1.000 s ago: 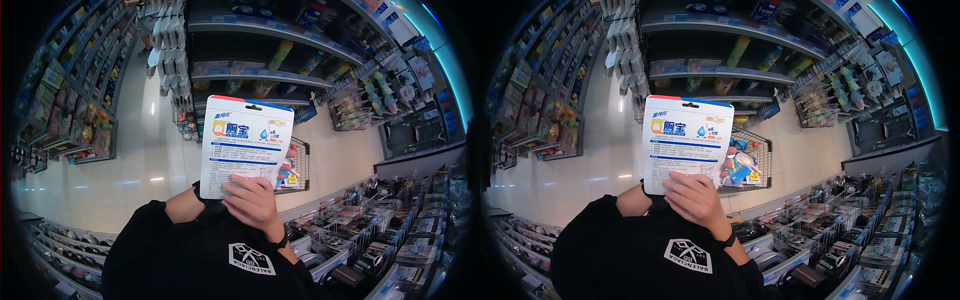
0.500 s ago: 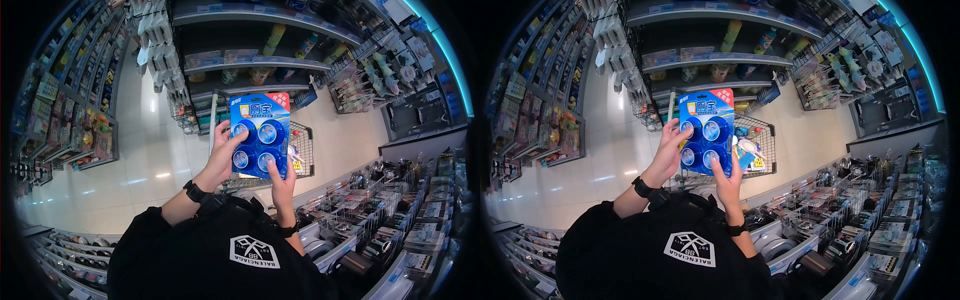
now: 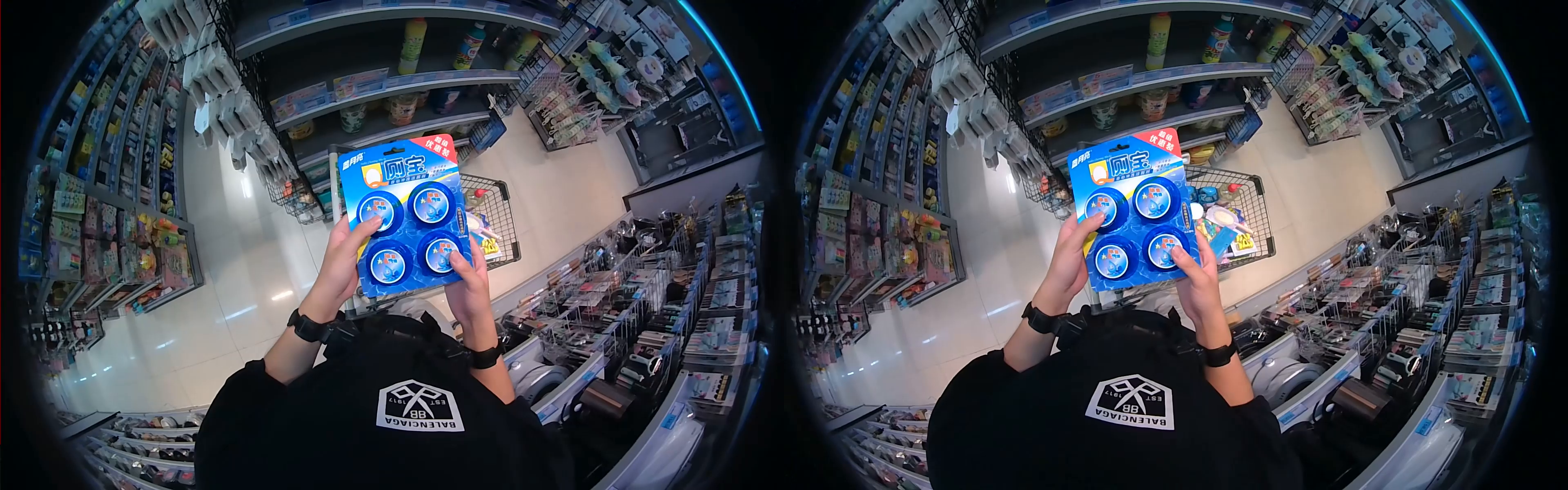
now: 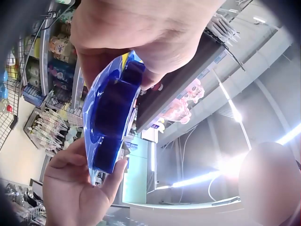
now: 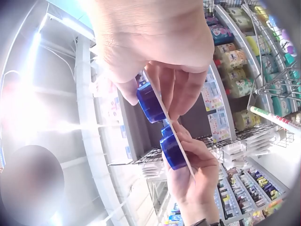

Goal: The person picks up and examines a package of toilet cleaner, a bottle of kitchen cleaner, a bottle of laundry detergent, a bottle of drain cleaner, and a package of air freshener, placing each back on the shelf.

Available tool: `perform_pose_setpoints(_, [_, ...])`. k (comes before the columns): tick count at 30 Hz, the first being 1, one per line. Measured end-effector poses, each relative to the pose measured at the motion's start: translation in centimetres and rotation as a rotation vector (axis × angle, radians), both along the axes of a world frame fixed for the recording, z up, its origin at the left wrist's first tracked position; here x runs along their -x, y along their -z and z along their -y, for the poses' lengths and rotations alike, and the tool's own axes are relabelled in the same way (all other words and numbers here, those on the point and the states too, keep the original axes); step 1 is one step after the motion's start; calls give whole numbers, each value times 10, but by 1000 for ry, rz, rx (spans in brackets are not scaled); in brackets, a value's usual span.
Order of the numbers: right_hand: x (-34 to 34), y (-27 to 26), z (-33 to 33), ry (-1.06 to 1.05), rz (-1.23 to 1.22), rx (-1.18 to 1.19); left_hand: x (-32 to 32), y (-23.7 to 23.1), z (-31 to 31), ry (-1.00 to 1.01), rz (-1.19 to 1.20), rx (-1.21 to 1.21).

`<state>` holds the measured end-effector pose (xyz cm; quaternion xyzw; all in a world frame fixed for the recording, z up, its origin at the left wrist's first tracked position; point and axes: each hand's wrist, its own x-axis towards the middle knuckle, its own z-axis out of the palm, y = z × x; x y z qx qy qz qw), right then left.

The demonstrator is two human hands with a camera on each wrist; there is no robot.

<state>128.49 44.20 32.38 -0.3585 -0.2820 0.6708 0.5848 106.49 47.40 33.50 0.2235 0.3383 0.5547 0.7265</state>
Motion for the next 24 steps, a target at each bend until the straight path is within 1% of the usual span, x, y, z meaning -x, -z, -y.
perform_pose_setpoints(3, [-4,2,1,-5,-65,27,2,3,-3,22,-20,10])
perform_pose_setpoints(4, [-7,4,1,-49,-83,-5,2,2,-5,21,-22,4])
perform_pose_setpoints(5, [-10,5,1,-93,-101,-36,1,2,-5,25,34,42])
perform_pose_setpoints(6, [-12,5,1,-93,-101,-40,0,2,-4,31,90,82])
perform_pose_setpoints(8, [-15,2,0,-116,-42,-93,-1,1,-2,37,97,46])
perform_pose_setpoints(10, [-18,1,-1,-105,-19,-84,-4,1,0,-20,-71,-110])
perform_pose_setpoints(11, [-20,2,-1,-86,11,-84,-4,1,1,-20,-72,-111])
perform_pose_setpoints(14, [-27,2,-7,-73,84,-95,-4,-3,3,105,-293,-268])
perform_pose_setpoints(15, [-29,1,-8,-76,130,-102,-7,-10,4,137,-292,-305])
perform_pose_setpoints(16, [-30,-1,-9,-75,126,-103,-10,-9,6,172,-315,-316])
perform_pose_setpoints(18, [-30,-4,-12,-52,227,-100,-15,-17,12,191,-351,-291])
perform_pose_setpoints(19, [-36,-4,-14,-41,213,-74,-14,-16,11,194,-356,-291])
perform_pose_setpoints(20, [-43,-5,-20,-40,208,-75,-10,-14,7,171,-551,-519])
perform_pose_setpoints(21, [-52,-7,-29,-34,416,-389,-7,-16,4,144,-745,-745])
perform_pose_setpoints(22, [-58,-8,-33,-27,618,-705,-5,-20,-1,95,-835,-852])
perform_pose_setpoints(23, [-61,-11,-34,59,798,-665,-2,-25,0,13,-1007,-1013])
perform_pose_setpoints(24, [-59,-18,-35,148,966,-787,0,-31,2,-74,-1181,-1170])
